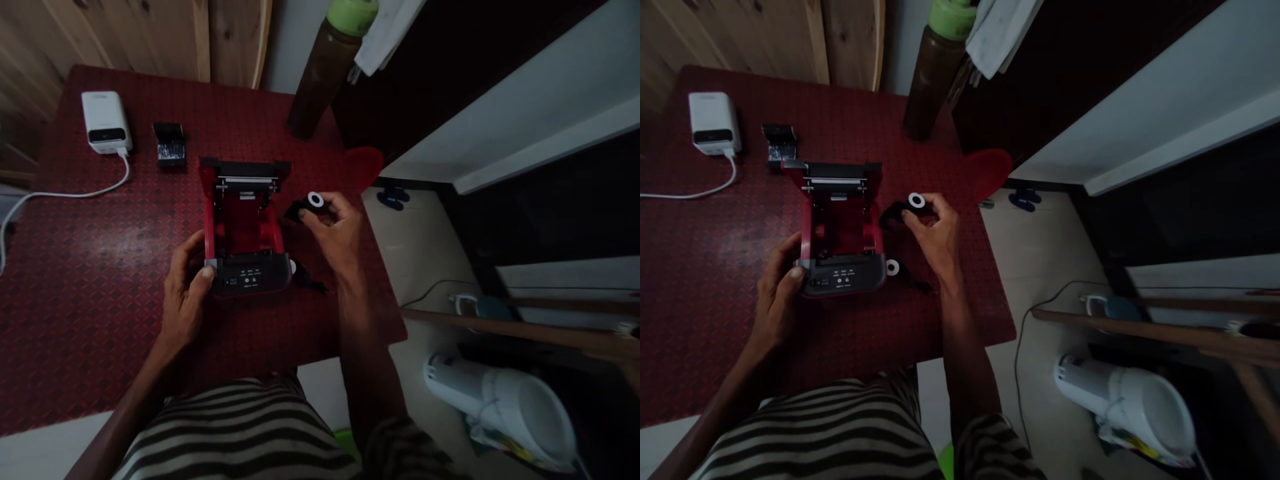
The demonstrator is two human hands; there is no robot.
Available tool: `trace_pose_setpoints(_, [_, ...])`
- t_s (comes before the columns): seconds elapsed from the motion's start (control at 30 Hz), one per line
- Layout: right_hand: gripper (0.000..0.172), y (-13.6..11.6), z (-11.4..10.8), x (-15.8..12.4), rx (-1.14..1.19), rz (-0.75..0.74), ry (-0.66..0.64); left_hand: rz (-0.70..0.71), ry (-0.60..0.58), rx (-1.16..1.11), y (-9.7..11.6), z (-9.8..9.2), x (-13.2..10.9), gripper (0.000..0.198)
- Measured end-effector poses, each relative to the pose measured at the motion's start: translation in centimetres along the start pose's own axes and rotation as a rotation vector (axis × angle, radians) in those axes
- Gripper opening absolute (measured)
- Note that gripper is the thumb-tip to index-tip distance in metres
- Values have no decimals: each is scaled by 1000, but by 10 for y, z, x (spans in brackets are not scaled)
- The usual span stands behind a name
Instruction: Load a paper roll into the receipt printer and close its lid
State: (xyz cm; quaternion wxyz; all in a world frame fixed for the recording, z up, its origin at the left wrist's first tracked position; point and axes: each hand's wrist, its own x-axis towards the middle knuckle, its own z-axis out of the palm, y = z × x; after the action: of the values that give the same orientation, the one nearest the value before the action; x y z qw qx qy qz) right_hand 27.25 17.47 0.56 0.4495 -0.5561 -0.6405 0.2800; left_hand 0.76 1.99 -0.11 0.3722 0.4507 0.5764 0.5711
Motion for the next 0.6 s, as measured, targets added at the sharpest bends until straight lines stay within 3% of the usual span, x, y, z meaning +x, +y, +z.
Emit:
trace_pose_setpoints(0.13, [24,15,20,-3,-34,41,-101,16,-18,12,2,-1,1,61])
trace_pose_setpoints(0.27, [26,21,27,-5,-37,46,-151,22,-36,40,3,-2,1,60])
trace_pose_setpoints(0.47, [53,26,0,-22,-89,74,-174,24,-28,35,2,-2,0,59])
trace_pose_setpoints(0.6, [15,21,-32,-58,-160,73,-217,8,-36,60,3,-2,0,61])
